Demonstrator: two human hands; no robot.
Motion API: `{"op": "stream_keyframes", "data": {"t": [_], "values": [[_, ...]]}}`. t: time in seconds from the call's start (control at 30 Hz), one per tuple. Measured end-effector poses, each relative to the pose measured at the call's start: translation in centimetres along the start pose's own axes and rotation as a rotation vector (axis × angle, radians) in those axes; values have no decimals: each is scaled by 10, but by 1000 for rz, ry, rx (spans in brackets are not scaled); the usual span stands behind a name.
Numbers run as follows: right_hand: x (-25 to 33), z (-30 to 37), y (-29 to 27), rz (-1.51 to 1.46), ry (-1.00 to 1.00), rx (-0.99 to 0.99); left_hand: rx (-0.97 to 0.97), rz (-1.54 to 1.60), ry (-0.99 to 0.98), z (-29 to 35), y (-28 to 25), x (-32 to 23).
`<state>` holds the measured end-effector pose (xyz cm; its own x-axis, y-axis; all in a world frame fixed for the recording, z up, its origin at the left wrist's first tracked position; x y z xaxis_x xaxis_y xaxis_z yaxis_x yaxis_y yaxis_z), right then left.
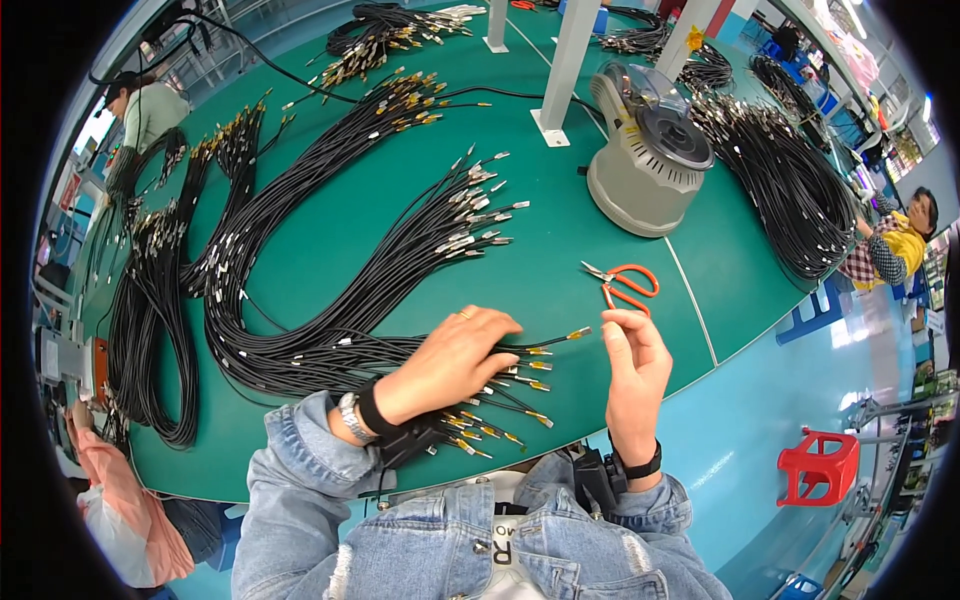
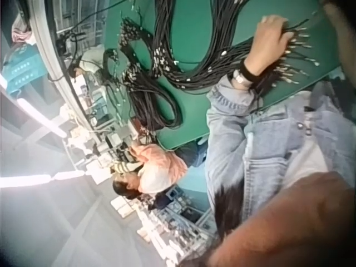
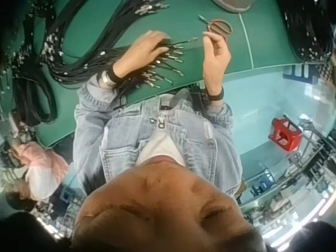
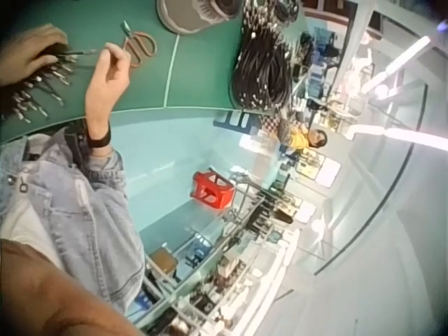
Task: The person picks up a cable from a pile, wraps a piece of yellow tape around the connector end by hand, and sets it back down. This process is repeated for several cables throughout the video.
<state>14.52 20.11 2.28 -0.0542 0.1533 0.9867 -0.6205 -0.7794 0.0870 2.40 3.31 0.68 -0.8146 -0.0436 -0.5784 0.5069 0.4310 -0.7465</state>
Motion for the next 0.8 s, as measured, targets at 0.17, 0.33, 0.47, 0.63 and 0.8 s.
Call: {"op": "stream_keyframes", "data": {"t": [0.17, 0.33, 0.47, 0.63, 0.8], "values": [[2, 7, 0, 458, -431, -59, 43, -100, -53, 34, -38, 10], [11, 17, 16, 984, -640, 203, 149, -175, -72, 76, -69, 9], [-8, 20, 25, 1203, -532, 466, 216, -277, -23, 92, -82, 3], [-21, 27, 26, 1366, -404, 586, 233, -402, -65, 110, -79, -1], [-30, 8, 27, 1384, -459, 704, 217, -600, -182, 133, -60, -9]]}}
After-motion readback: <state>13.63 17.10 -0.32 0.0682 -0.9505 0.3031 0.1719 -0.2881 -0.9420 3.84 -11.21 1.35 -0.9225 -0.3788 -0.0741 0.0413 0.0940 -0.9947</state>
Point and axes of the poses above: each hand's wrist, its own z-axis away from the middle knuckle, its own y-axis out of the palm, x = y × z, the point moved 1 cm from there along -z, towards the middle knuckle, and after that the axes turned 11 degrees about y, right-handed, at the moved point
